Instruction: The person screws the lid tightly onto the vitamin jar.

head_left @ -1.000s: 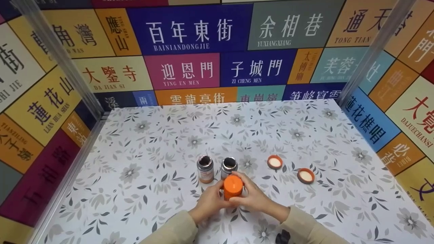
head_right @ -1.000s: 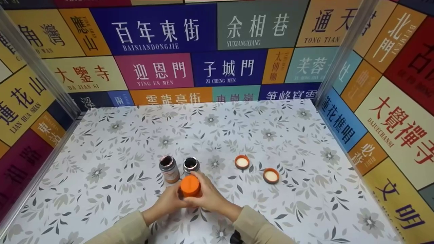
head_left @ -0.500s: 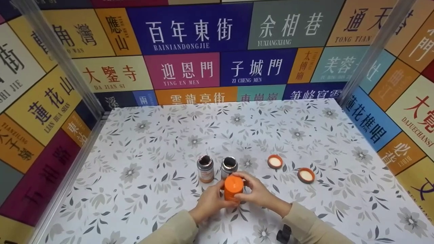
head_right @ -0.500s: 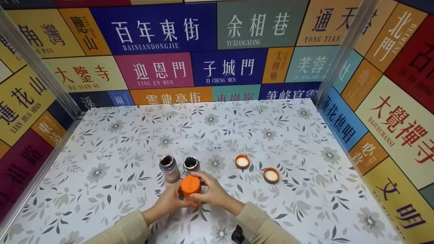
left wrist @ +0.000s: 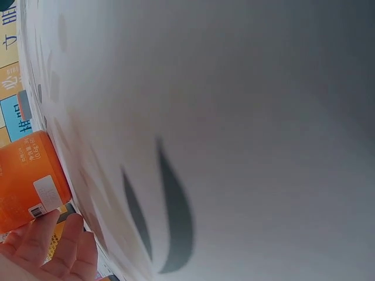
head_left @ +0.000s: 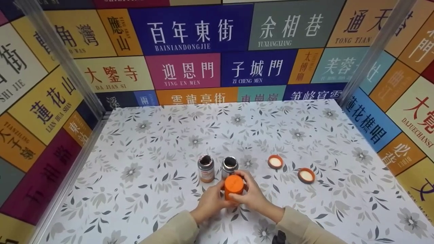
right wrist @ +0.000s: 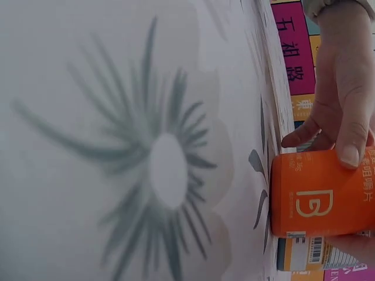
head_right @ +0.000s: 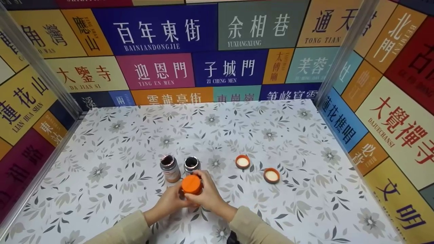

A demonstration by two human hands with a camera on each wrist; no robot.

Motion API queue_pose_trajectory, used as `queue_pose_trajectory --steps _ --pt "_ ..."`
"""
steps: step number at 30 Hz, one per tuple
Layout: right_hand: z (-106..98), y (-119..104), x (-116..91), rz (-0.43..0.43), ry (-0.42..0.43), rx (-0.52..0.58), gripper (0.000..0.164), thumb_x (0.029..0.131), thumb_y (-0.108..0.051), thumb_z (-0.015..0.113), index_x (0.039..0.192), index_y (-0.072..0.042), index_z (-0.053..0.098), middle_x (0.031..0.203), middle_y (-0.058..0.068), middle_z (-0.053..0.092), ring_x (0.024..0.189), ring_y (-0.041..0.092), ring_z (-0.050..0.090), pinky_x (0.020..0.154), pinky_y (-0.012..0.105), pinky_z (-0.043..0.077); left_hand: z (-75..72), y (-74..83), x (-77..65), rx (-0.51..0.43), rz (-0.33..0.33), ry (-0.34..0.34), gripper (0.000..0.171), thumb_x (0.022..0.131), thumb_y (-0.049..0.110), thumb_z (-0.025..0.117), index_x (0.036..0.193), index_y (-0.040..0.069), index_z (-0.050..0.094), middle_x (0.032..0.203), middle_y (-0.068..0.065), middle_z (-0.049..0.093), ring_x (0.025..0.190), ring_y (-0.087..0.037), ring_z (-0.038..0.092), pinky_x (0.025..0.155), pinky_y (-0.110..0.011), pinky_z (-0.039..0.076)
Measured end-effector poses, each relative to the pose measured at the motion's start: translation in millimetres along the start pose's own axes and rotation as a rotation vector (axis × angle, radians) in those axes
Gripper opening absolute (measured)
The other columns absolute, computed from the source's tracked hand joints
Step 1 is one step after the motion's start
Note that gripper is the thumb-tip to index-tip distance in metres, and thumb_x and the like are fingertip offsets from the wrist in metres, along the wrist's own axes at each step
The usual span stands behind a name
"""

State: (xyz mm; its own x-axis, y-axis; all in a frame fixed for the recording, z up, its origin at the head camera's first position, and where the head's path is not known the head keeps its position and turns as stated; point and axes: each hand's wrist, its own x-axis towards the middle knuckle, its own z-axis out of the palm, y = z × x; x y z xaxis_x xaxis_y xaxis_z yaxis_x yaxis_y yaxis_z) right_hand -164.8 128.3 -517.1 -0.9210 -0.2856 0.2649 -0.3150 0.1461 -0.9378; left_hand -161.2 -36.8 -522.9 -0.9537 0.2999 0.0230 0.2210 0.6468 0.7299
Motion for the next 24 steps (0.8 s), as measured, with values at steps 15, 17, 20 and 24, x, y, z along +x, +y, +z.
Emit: queue_pose_trajectory --steps 15,17,20,24 --pt "9.1 -5.6 -5.4 0.077 0.105 -0.042 0.068 0.065 -0.008 0.08 0.12 0.002 0.042 0.12 0.013 0.047 0.107 0.013 0.047 0.097 0.029 0.034 2.8 0.5 0.1 -0.048 0.001 -0.005 0.059 0.066 0.03 0.079 0.118 0.016 0.055 0.105 -0.004 0.066 0.084 -0.015 0.059 0.075 -0.032 0.048" --pt "0.7 -5.0 -5.2 0.06 0.0 -0.016 0.073 0.068 -0.008 0.078 0.128 0.002 0.038 0.128 0.018 0.044 0.114 0.012 0.044 0.101 0.029 0.031 3.2 -0.1 0.3 -0.064 -0.001 -0.012 0.06 0.066 0.033 0.079 0.118 0.016 0.055 0.106 -0.004 0.065 0.084 -0.015 0.058 0.075 -0.031 0.048" --pt "-15.3 -3.4 -1.5 -0.008 -0.172 0.007 0.075 0.074 -0.006 0.073 0.137 0.002 0.033 0.138 0.021 0.038 0.123 0.007 0.038 0.104 0.023 0.027 2.8 -0.9 0.7 -0.087 -0.011 -0.023 0.063 0.065 0.038 0.08 0.118 0.017 0.055 0.099 -0.001 0.065 0.077 -0.012 0.054 0.067 -0.028 0.045" --pt "-33.4 -2.1 7.4 -0.085 -0.353 0.06 0.065 0.081 0.0 0.063 0.138 0.004 0.032 0.141 0.024 0.034 0.127 0.004 0.035 0.104 0.016 0.026 0.6 -1.1 1.1 -0.105 -0.017 -0.026 0.063 0.062 0.039 0.081 0.116 0.019 0.056 0.088 0.005 0.062 0.069 -0.009 0.048 0.06 -0.024 0.04"
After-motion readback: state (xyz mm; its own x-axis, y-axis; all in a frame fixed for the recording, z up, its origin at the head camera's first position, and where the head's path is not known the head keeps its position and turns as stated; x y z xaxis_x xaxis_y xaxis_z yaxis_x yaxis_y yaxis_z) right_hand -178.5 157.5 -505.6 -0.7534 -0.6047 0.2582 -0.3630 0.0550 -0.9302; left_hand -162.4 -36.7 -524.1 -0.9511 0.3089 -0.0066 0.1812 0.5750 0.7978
